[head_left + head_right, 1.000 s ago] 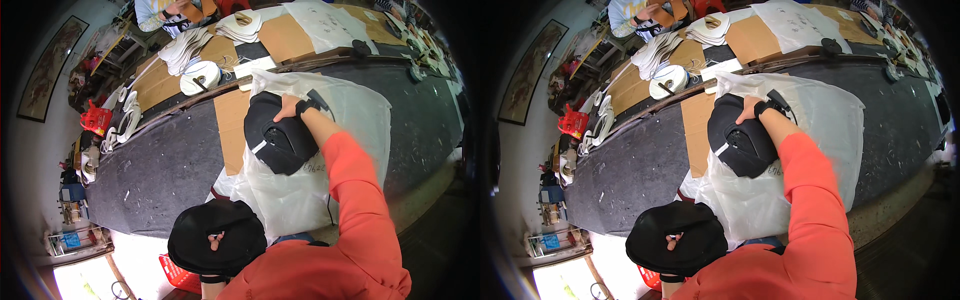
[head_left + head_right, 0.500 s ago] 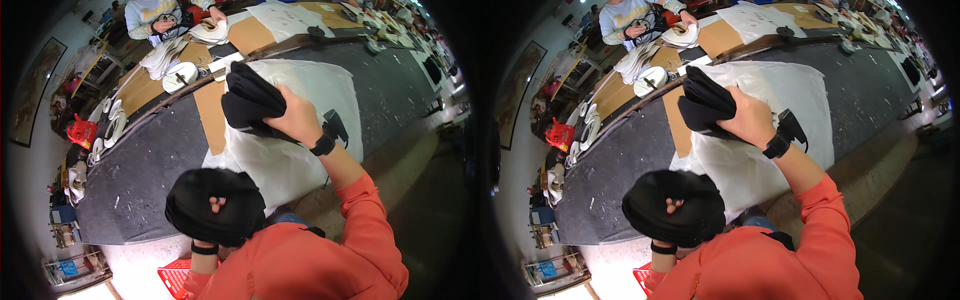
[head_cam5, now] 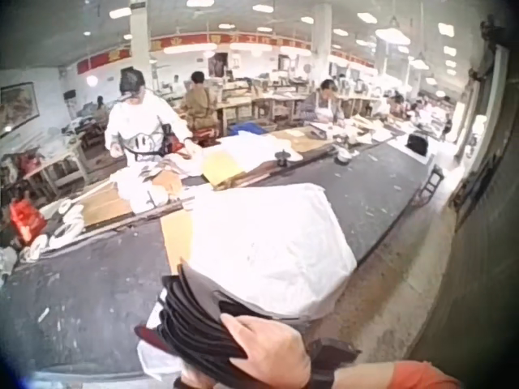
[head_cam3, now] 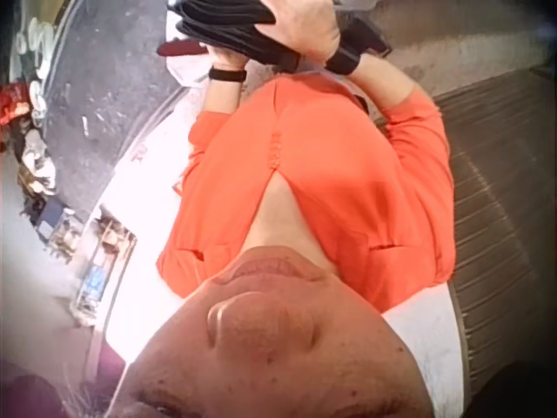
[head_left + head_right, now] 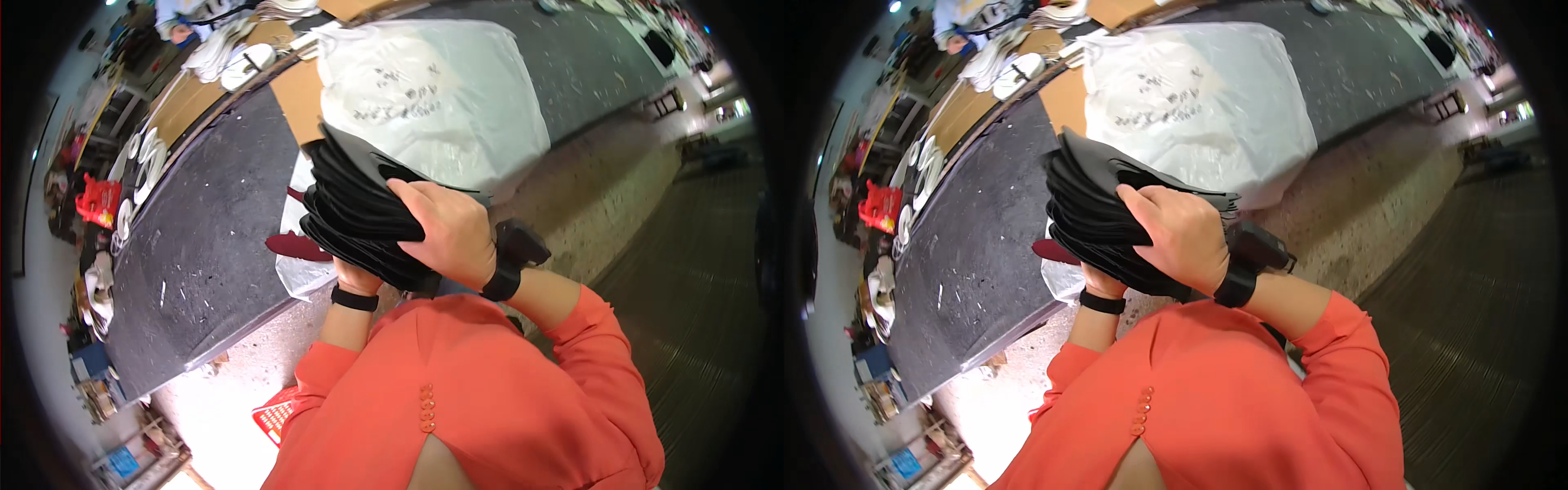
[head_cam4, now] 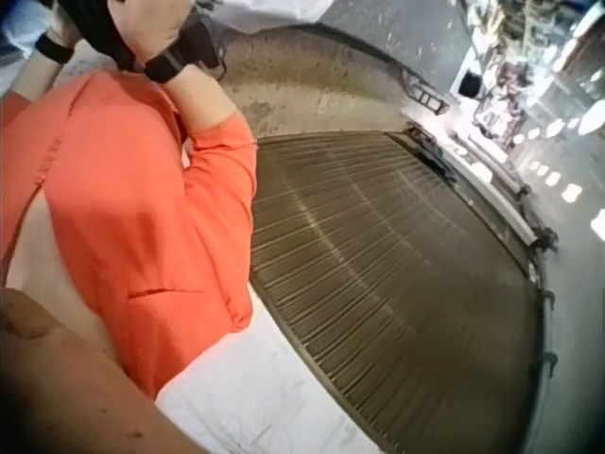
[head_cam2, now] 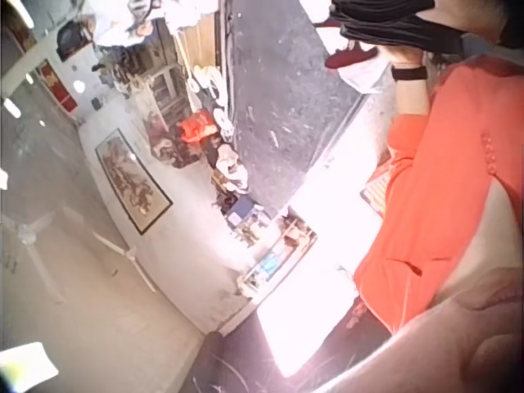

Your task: Gathering and trimming excess material or loose threads from black shoe upper components using snips.

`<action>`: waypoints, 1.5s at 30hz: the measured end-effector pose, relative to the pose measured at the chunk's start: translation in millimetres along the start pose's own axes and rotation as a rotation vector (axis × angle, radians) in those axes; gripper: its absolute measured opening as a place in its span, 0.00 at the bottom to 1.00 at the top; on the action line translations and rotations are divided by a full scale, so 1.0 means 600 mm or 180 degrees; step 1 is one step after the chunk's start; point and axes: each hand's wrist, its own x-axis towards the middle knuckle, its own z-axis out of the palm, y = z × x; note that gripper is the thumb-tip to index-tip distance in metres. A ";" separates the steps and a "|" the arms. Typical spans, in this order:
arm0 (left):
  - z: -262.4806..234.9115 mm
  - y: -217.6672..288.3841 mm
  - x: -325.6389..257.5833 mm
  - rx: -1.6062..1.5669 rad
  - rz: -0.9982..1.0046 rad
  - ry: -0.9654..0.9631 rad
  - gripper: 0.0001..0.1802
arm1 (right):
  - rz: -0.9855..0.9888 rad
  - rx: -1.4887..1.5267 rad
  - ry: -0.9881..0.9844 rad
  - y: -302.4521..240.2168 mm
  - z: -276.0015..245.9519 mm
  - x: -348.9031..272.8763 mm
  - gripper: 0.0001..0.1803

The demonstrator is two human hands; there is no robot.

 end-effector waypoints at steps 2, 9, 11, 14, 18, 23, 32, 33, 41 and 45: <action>-0.013 -0.024 -0.005 -0.0484 -0.0314 -0.0309 0.33 | 0.0203 -0.0085 -0.0072 0.000 -0.021 -0.020 0.35; -0.001 -0.159 0.092 -0.0200 -0.1112 -0.0025 0.33 | 0.0700 0.0188 -0.0173 0.064 -0.175 -0.120 0.42; 0.010 -0.211 0.132 -0.0115 -0.1397 -0.0037 0.33 | 0.0969 0.0936 -0.0359 0.102 -0.239 -0.157 0.41; 0.015 -0.318 0.200 -0.0011 -0.1913 -0.0016 0.33 | 0.2290 0.2040 -0.0073 0.176 -0.333 -0.219 0.38; 0.028 -0.485 0.277 0.0137 -0.2526 0.0020 0.32 | 0.2890 0.1329 0.0675 0.262 -0.426 -0.299 0.44; 0.028 -0.732 0.357 0.0115 -0.3296 0.0082 0.32 | 0.2900 0.0120 0.1217 0.402 -0.524 -0.447 0.45; 0.025 -1.048 0.514 -0.0040 -0.3919 0.0019 0.32 | 0.3397 -0.0516 0.1562 0.552 -0.743 -0.529 0.37; 0.021 -1.080 0.539 -0.0066 -0.3938 -0.0006 0.32 | 0.3596 -0.0500 0.1453 0.570 -0.771 -0.530 0.35; -0.011 -1.301 0.775 -0.0327 -0.4002 -0.0217 0.32 | 0.3040 -0.1174 0.1913 0.814 -0.954 -0.489 0.28; -0.008 -1.439 0.913 -0.0433 -0.3984 -0.0315 0.32 | 0.3027 -0.1236 0.1534 0.930 -1.065 -0.482 0.24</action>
